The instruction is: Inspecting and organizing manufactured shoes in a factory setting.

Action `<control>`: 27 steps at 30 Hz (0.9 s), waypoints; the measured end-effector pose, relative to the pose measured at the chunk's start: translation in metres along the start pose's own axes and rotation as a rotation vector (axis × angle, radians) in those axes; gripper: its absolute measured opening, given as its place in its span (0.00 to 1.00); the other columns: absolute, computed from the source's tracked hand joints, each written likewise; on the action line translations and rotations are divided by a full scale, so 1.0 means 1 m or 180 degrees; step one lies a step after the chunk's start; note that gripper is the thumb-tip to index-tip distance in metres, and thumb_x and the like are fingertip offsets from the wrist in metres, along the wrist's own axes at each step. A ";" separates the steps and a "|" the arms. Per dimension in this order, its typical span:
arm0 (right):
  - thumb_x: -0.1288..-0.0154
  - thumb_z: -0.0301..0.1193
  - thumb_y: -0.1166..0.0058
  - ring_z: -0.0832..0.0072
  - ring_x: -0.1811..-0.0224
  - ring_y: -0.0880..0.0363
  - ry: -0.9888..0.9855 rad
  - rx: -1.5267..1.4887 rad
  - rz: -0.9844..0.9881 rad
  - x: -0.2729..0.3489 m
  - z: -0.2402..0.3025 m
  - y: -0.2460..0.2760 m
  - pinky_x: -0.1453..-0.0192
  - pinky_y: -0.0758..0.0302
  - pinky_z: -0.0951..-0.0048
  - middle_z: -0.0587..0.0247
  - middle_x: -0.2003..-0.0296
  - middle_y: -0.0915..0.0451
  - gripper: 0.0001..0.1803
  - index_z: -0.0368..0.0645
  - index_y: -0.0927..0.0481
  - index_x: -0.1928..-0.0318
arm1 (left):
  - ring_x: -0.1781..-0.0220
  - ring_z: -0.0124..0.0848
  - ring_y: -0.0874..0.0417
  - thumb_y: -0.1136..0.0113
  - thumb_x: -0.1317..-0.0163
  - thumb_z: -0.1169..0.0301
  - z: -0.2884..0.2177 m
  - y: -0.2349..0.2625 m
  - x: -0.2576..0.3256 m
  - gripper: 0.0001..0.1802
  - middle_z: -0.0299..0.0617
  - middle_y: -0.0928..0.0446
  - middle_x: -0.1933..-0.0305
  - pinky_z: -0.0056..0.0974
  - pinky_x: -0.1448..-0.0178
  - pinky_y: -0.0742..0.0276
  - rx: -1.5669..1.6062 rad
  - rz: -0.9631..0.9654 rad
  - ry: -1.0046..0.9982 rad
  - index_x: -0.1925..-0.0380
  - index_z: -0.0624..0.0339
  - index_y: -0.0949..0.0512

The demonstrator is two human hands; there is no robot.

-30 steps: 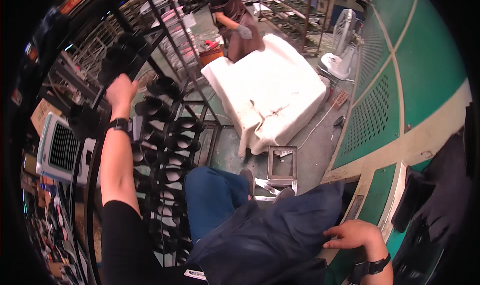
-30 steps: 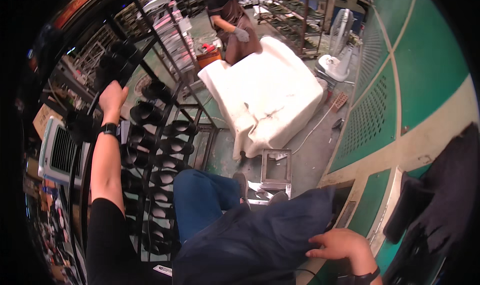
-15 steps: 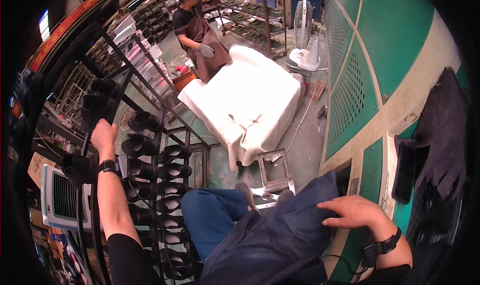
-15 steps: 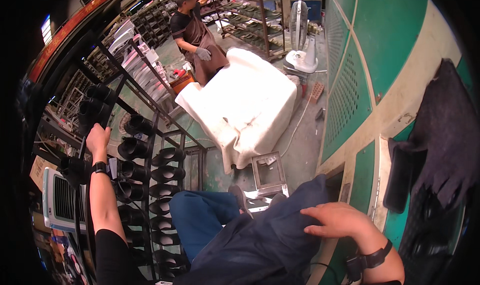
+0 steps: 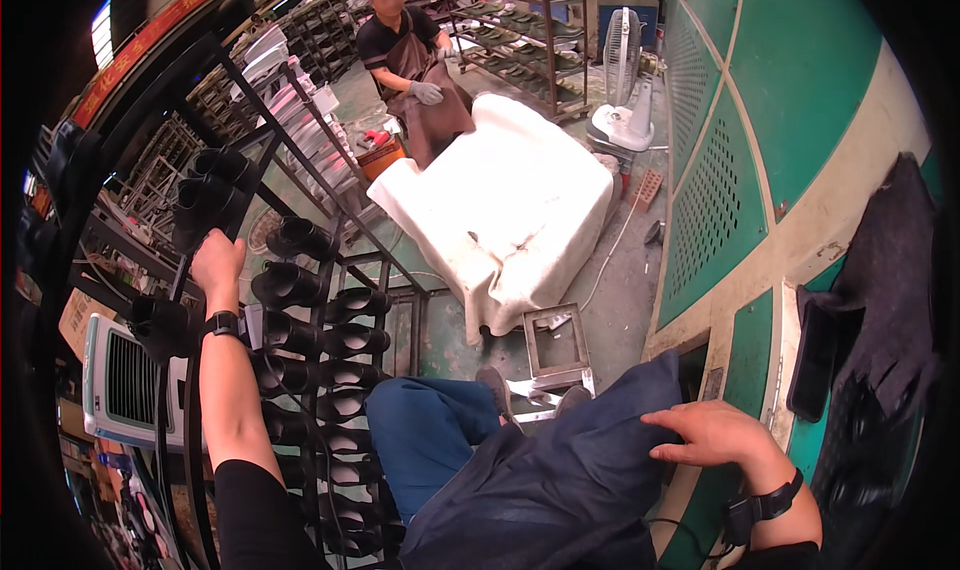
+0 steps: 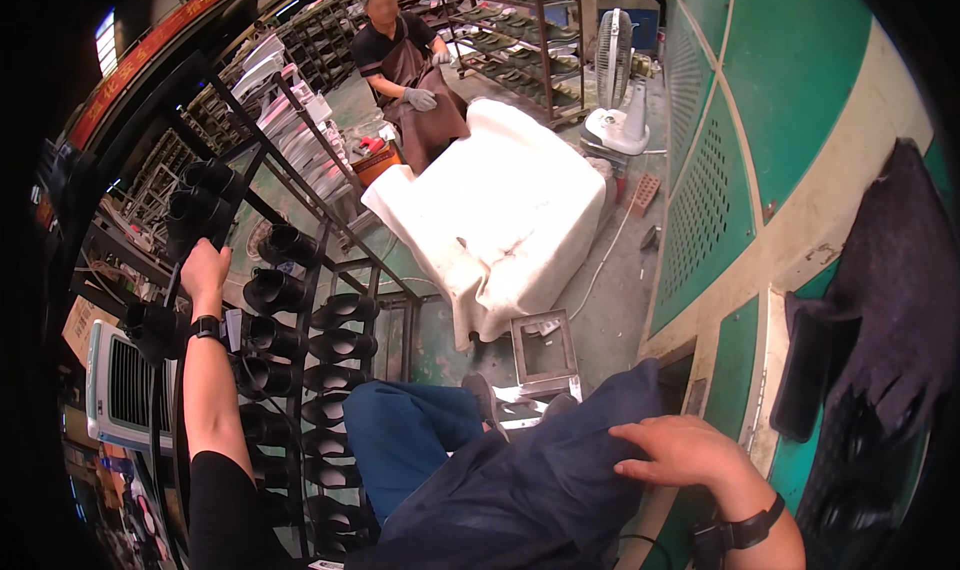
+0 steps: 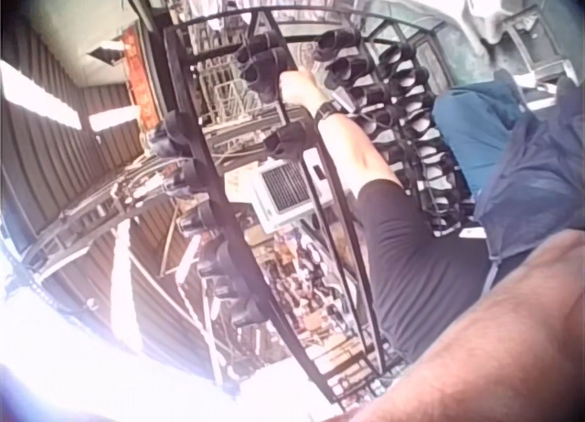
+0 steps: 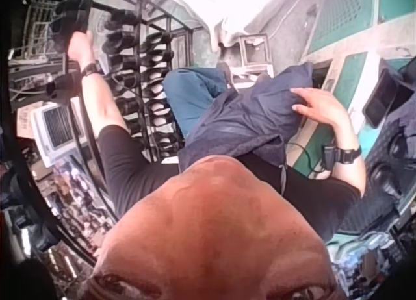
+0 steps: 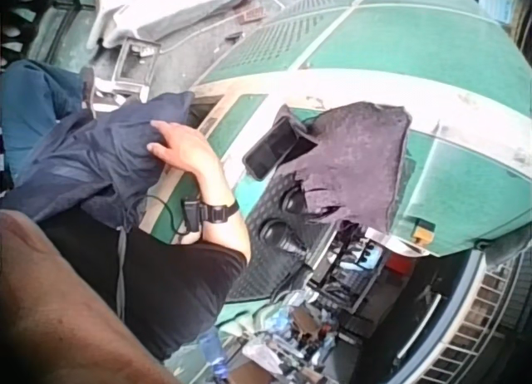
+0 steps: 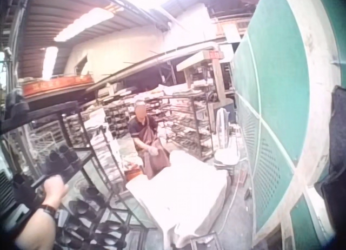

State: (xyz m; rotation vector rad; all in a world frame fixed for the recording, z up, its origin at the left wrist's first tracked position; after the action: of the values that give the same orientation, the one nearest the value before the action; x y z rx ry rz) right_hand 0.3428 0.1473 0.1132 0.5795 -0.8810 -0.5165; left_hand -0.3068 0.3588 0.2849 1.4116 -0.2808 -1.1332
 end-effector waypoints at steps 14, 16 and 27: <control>0.34 0.47 0.42 0.51 0.43 0.21 0.0108 -0.0862 -0.1090 0.009 0.010 0.040 0.41 0.24 0.60 0.43 0.44 0.21 0.39 0.43 0.36 0.28 | 0.53 0.53 0.14 0.37 0.42 0.53 0.006 -0.005 -0.007 0.25 0.58 0.16 0.56 0.52 0.50 0.17 0.0034 -0.0094 -0.0217 0.57 0.66 0.23; 0.35 0.42 0.39 0.55 0.42 0.22 -0.0005 -0.1002 -0.1273 0.015 0.012 0.050 0.40 0.24 0.61 0.46 0.41 0.23 0.41 0.43 0.40 0.26 | 0.51 0.53 0.14 0.36 0.43 0.52 0.004 -0.011 -0.011 0.30 0.59 0.17 0.53 0.52 0.50 0.17 0.0030 0.0021 -0.0271 0.52 0.67 0.27; 0.43 0.70 0.46 0.63 0.36 0.28 0.0349 -0.2080 -0.3318 0.177 -0.007 0.145 0.39 0.28 0.67 0.51 0.30 0.35 0.60 0.43 0.49 0.22 | 0.19 0.49 0.49 0.40 0.34 0.52 -0.017 0.167 0.060 0.43 0.52 0.47 0.20 0.54 0.19 0.58 0.1619 -0.1583 -0.1575 0.24 0.51 0.46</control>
State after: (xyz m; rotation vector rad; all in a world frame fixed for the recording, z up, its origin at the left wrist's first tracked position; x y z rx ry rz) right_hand 0.4690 0.1435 0.3040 0.4146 -0.1982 -1.6235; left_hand -0.1897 0.2858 0.3985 1.6744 -0.6247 -1.9248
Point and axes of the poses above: each hand's wrist, its own x-axis away from the middle knuckle, its own y-axis out of the back of the hand, z = x × y, the point moved 10 cm from there along -x, towards the middle knuckle
